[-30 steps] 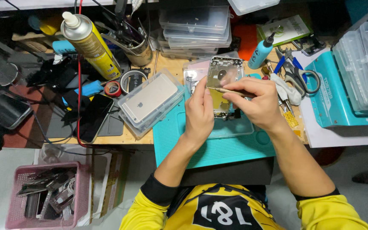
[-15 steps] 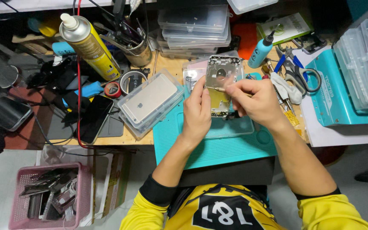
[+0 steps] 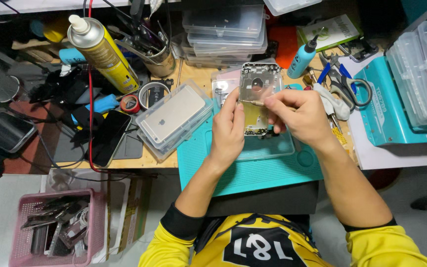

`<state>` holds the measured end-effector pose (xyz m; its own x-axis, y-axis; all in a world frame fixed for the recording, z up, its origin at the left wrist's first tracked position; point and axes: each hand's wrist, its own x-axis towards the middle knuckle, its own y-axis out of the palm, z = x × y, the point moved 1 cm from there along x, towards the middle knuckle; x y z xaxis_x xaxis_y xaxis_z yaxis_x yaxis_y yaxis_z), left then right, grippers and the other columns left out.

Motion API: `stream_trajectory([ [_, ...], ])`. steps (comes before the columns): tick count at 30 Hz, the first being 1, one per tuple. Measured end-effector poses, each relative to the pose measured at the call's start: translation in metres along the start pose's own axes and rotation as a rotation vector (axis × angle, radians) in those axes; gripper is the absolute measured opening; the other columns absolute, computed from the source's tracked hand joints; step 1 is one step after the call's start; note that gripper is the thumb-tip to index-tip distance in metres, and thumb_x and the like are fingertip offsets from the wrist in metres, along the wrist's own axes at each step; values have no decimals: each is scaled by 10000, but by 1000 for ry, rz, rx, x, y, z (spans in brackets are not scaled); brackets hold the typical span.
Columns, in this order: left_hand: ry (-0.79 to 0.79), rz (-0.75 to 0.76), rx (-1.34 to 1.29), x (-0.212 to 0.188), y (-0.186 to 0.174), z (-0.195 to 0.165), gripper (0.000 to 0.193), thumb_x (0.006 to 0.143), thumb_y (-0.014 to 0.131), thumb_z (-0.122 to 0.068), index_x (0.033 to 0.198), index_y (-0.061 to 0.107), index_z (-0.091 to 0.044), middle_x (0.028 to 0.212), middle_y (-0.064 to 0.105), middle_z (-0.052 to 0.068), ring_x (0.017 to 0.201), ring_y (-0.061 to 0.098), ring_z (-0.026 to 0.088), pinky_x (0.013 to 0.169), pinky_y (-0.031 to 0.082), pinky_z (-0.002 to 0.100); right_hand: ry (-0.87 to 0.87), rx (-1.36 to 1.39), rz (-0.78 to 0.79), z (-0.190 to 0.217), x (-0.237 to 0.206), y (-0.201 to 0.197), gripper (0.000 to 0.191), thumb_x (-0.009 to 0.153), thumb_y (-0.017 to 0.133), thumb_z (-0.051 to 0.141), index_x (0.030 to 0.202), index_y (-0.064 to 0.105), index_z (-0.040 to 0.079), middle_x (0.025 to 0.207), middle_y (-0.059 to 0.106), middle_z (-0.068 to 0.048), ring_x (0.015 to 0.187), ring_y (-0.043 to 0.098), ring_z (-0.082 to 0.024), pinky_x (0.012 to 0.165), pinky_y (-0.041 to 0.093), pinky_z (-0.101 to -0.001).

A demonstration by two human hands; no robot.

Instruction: The person disassembles a smartphone at a repair bench, holding the opened phone frame in one hand while using a brush and small tools with the other hand to clean and remove internal components. They spray the phone with an aerosol can, pick out small parts with tweezers, and continue brushing the interior frame.

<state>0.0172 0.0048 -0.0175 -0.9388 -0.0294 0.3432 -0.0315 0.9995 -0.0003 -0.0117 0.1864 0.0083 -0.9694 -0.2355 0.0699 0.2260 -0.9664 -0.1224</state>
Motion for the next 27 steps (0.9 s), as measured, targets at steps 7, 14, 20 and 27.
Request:
stream_trajectory([
  [7,-14,-7,-22,-1,0,4,364,1094,441,-68,1443,523,-10,1110,713,81,998,651,104,880,545,275,4,-3,29,4,1,0,135,955,727,90,1031,738,-22,782,704,-34,639,652,-82,564,513,-219],
  [14,-15,15,-182,-1,2,10,372,1098,426,-23,1463,489,12,1182,682,67,1061,644,96,921,534,254,-1,77,29,2,2,-1,130,934,732,64,1040,747,-9,799,722,-22,639,669,-73,582,541,-212],
  [20,-62,22,-213,-2,1,14,380,1098,444,-27,1474,475,15,1107,686,62,988,629,75,864,525,234,-73,27,-36,-5,0,-6,140,892,775,30,1016,730,-15,807,709,-20,636,632,-54,558,502,-200],
  [27,-28,-30,-342,4,-15,25,366,1102,416,4,1466,430,46,1223,676,112,1118,643,119,986,505,249,-122,98,-29,-14,-4,-21,117,923,767,-7,983,667,-8,808,663,-37,628,592,-62,552,458,-199],
])
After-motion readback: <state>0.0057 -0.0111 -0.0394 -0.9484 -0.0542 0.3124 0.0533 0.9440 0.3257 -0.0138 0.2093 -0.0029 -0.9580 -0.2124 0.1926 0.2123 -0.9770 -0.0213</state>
